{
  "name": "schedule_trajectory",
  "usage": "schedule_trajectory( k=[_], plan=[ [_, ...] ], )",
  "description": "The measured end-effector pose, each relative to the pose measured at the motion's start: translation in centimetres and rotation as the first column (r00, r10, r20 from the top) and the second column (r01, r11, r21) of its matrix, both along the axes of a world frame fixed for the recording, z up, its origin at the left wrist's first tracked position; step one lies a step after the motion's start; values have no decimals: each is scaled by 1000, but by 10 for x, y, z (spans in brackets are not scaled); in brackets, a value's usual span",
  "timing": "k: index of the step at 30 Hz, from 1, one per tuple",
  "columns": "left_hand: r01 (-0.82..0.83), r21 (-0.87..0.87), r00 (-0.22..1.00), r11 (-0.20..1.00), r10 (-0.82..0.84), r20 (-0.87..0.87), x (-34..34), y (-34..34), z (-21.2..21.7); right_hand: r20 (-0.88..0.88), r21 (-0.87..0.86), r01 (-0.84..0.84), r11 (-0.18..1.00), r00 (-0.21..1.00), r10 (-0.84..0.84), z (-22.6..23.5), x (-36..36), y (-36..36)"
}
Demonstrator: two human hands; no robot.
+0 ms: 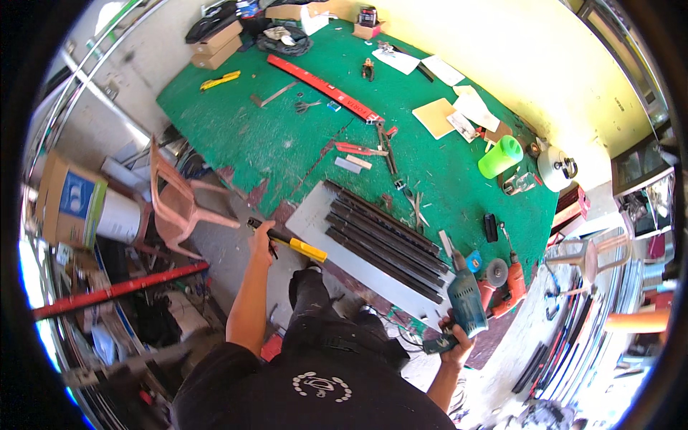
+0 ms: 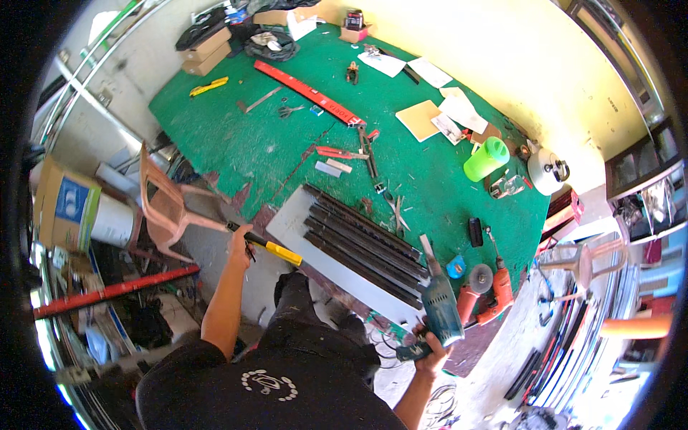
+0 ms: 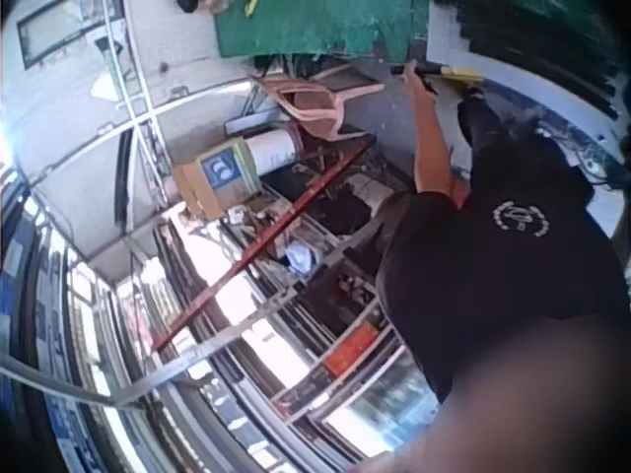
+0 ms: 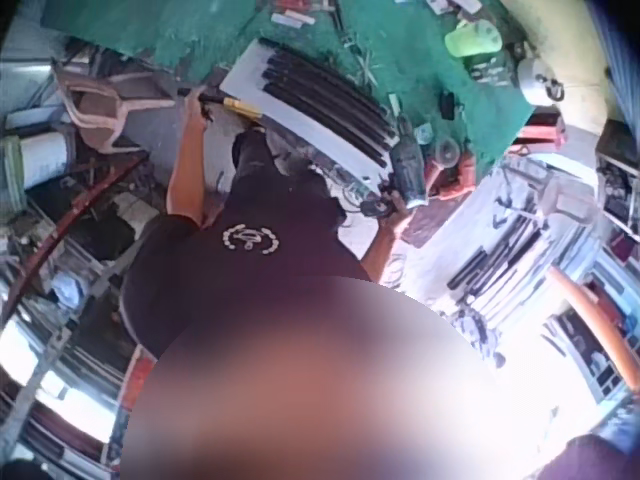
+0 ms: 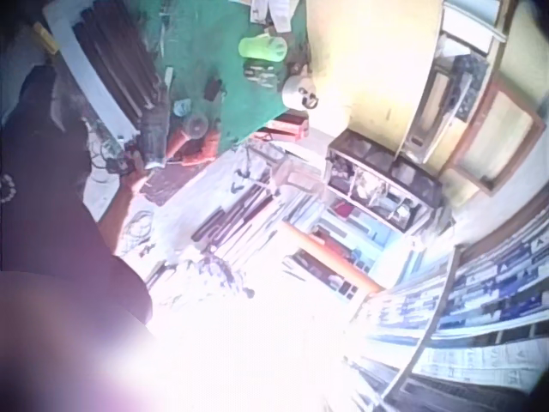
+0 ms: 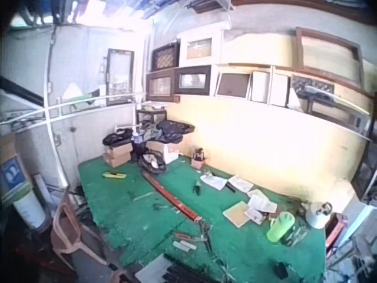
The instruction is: The person aligns several black metal rods on a green workbench, then uses a red angle grinder to cut the ends of the rods. After cutting, the person picks up a yellow tape measure and a drill, then places them on the table.
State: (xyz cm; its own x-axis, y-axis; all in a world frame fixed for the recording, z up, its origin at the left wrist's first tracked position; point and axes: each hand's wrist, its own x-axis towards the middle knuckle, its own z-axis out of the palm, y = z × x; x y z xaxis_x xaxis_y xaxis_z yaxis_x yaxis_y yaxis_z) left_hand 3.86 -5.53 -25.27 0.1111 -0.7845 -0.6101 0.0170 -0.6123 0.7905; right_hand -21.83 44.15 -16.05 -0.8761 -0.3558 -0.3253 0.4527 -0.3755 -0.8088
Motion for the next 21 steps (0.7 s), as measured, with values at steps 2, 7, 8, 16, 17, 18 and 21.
schedule_trajectory(
  k=[2,7,8,16,17,18,21],
  plan=[
    [65,2,997,998,-65,30,-18,-69,-6,45,4,69,998,997,-69,0,29,-13],
    [215,51,974,975,-218,63,-69,-231,-31,163,-75,328,941,936,-313,-4,97,-79],
    [222,49,972,974,-225,72,-81,-258,-37,166,-91,364,927,923,-347,-2,107,-92],
    [258,21,884,966,-245,397,-140,-360,-89,136,-63,540,839,838,-529,19,153,-148],
    [332,-55,874,942,-285,392,-149,-359,-93,129,-73,552,831,831,-541,19,153,-154],
    [403,-243,885,883,-308,349,-151,-343,-99,127,-80,564,822,823,-553,20,155,-161],
    [447,-303,831,842,-516,-208,-155,-275,-105,133,-117,562,819,826,-548,21,150,-178]
  ],
)
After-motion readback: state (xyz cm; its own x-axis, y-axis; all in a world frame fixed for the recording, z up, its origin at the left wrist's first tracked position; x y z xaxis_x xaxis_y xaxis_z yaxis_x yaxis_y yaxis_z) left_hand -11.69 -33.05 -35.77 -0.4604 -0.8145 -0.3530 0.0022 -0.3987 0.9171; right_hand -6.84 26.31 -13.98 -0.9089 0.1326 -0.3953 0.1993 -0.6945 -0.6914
